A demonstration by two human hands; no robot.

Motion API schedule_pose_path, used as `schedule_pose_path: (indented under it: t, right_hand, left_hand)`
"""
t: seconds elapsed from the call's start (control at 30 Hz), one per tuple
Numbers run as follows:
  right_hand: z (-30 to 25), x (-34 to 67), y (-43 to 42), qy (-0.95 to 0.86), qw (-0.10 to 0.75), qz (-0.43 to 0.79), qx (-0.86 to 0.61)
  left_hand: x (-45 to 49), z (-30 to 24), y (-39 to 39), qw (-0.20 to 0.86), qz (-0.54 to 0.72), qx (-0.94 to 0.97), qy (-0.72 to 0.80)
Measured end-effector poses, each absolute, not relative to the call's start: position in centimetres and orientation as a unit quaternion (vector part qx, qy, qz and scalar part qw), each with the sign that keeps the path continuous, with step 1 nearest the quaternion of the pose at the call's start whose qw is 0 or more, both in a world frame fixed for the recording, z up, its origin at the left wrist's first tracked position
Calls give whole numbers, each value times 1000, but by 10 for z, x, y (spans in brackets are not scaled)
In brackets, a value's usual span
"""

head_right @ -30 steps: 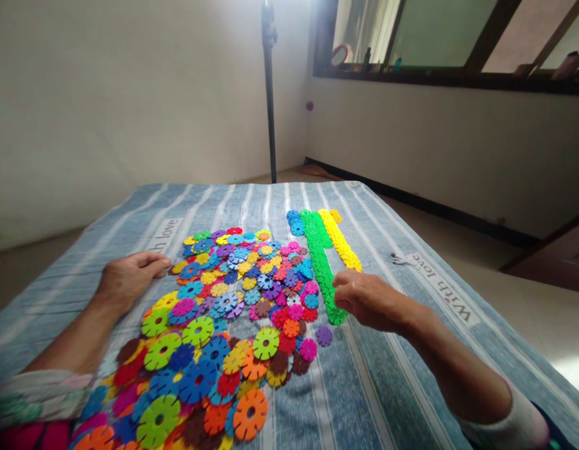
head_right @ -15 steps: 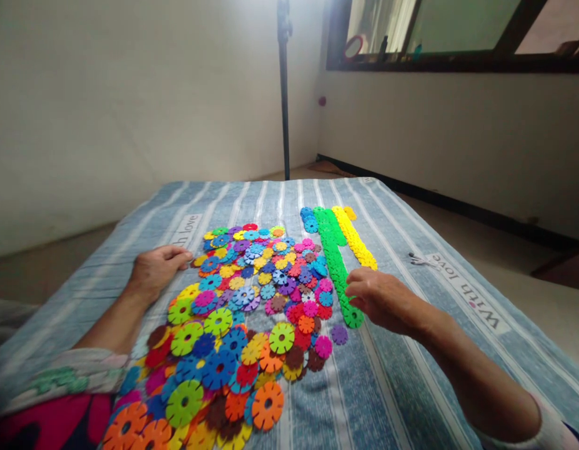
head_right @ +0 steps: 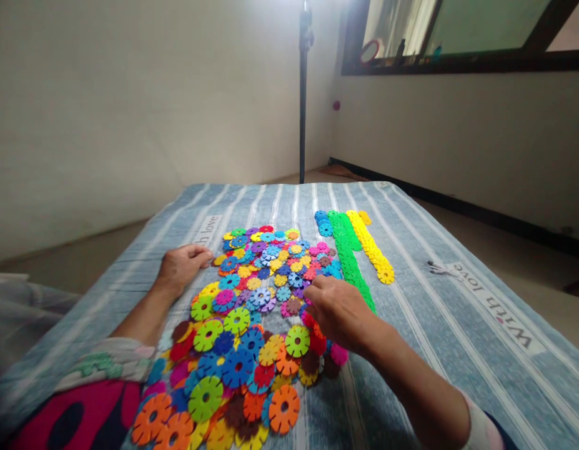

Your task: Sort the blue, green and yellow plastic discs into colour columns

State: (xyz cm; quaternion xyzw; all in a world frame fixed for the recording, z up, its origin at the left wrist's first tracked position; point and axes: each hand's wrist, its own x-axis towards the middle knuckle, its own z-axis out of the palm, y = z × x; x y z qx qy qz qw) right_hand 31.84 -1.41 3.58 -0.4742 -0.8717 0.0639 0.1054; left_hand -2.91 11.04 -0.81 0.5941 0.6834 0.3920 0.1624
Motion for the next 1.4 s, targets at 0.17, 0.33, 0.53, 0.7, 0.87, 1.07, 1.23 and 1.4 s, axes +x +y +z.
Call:
schedule_pose_path:
  t: [0.17, 0.33, 0.53, 0.7, 0.87, 1.07, 1.23, 1.4]
  right_hand:
    - [30, 282, 2, -813, 30, 21, -580]
    - [21, 247, -2, -854, 65, 37, -515]
    - [19, 241, -11, -902, 133, 64, -406]
    - [22, 258, 1, -800, 86, 22, -593]
    - [17, 246, -8, -832, 81, 47, -546]
    - [22, 233, -23, -887, 99, 72, -446]
    - [30, 262, 0, -820, 46, -15, -571]
    - [21, 287, 23, -769, 41, -50, -636]
  left_hand:
    - [-30, -8, 111, 165, 391, 592, 686]
    - [-29, -5, 110, 165, 379, 598, 687]
    - [-28, -3, 111, 162, 378, 587, 697]
    - [-27, -1, 110, 168, 375, 585, 699]
    - [-28, -2, 112, 167, 382, 588, 694]
    - [-30, -5, 113, 173, 385, 583, 694]
    - [-26, 0, 109, 176, 383, 586, 692]
    - [-21, 7, 106, 171, 382, 582, 697]
